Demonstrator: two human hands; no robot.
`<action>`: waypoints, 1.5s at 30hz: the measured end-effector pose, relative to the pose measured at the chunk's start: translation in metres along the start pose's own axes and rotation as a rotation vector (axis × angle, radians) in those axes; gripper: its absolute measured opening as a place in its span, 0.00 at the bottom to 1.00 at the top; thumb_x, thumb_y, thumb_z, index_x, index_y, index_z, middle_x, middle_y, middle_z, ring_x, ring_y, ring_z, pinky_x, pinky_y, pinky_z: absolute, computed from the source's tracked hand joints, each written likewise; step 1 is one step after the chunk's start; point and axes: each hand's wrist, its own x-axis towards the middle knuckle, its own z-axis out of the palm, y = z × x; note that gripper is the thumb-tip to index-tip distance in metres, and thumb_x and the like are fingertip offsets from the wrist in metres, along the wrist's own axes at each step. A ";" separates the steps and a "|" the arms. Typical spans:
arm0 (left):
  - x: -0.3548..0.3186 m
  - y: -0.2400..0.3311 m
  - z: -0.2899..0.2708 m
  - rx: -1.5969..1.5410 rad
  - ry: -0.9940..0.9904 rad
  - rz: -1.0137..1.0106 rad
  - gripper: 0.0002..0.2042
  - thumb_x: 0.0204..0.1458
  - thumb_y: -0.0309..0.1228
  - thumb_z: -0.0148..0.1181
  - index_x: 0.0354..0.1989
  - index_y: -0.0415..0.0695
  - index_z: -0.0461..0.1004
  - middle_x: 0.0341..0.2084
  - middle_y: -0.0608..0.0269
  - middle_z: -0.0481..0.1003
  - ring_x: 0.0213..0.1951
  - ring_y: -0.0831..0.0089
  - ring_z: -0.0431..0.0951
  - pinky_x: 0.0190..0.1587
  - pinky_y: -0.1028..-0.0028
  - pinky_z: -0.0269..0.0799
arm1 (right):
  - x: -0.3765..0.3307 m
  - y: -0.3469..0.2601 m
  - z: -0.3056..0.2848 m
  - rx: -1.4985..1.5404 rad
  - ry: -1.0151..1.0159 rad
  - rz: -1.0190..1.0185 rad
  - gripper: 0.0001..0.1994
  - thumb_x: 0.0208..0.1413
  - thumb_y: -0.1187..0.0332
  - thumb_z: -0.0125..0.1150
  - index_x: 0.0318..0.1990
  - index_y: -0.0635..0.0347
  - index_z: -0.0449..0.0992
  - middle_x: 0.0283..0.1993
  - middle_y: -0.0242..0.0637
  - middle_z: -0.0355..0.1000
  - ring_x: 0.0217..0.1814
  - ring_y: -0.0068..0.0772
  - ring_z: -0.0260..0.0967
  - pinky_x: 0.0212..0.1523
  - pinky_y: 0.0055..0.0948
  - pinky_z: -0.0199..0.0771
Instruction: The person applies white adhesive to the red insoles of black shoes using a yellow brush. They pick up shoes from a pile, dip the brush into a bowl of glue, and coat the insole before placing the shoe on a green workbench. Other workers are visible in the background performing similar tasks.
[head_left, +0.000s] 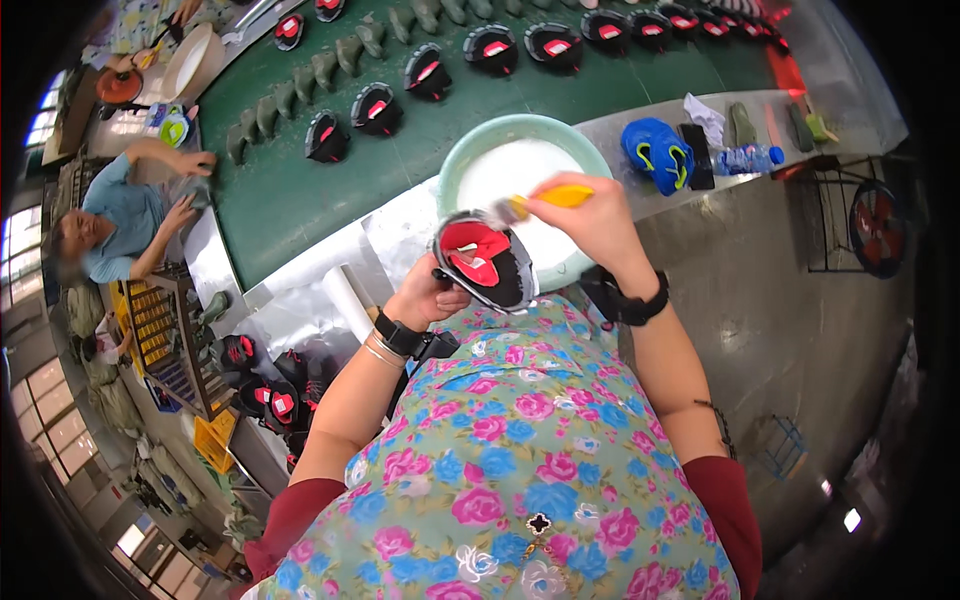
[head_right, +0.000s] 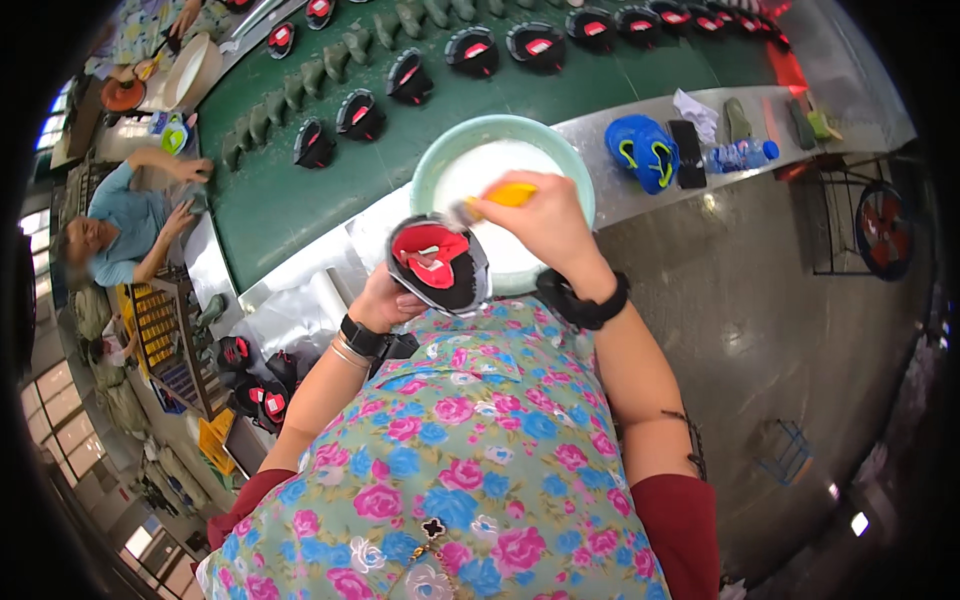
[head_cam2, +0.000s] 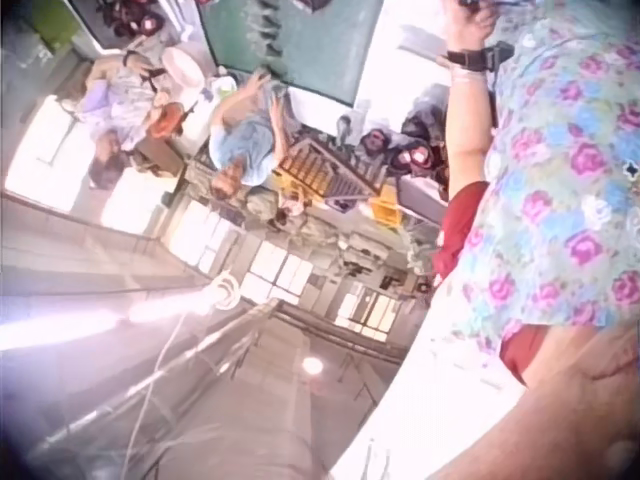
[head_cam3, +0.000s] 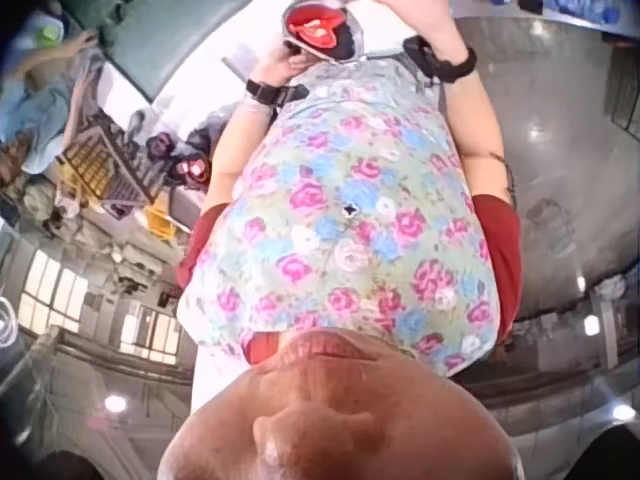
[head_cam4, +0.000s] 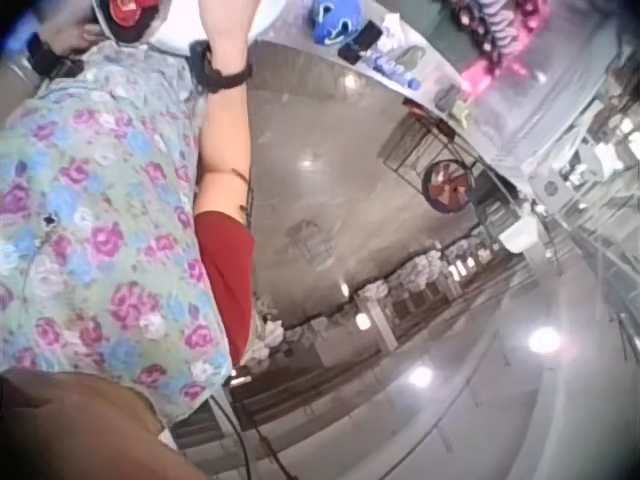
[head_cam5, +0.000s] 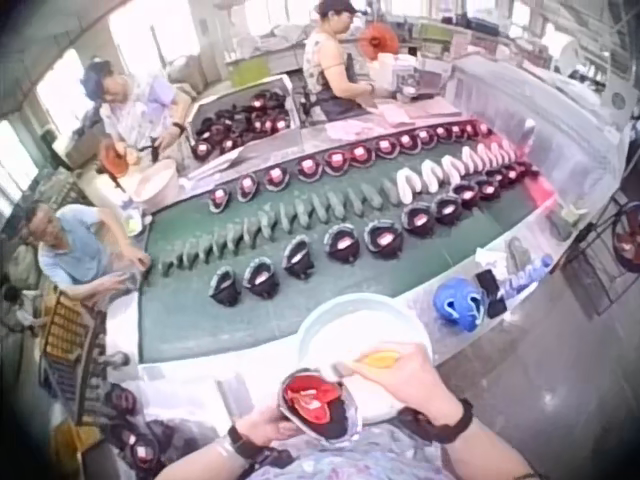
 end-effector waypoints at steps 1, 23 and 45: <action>0.000 0.001 -0.017 0.066 -0.019 0.014 0.20 0.66 0.46 0.40 0.47 0.42 0.73 0.17 0.64 0.70 0.08 0.82 0.56 0.09 0.83 0.46 | -0.005 0.003 -0.002 -0.087 -0.014 0.093 0.10 0.49 0.66 0.73 0.29 0.64 0.81 0.23 0.37 0.77 0.25 0.22 0.74 0.29 0.25 0.73; -0.023 0.219 -0.287 -0.257 0.445 0.964 0.37 0.65 0.25 0.48 0.75 0.55 0.33 0.64 0.39 0.60 0.58 0.49 0.72 0.61 0.60 0.72 | 0.054 -0.029 0.090 -0.153 0.023 0.452 0.07 0.57 0.72 0.65 0.34 0.70 0.79 0.26 0.35 0.74 0.26 0.21 0.69 0.29 0.19 0.67; -0.184 0.054 -0.150 1.978 1.054 1.045 0.14 0.43 0.25 0.57 0.41 0.51 0.74 0.36 0.68 0.73 0.45 0.64 0.73 0.54 0.61 0.65 | 0.065 -0.094 0.196 -0.436 -0.566 -0.554 0.20 0.45 0.80 0.67 0.49 0.59 0.79 0.57 0.40 0.72 0.58 0.44 0.69 0.55 0.37 0.72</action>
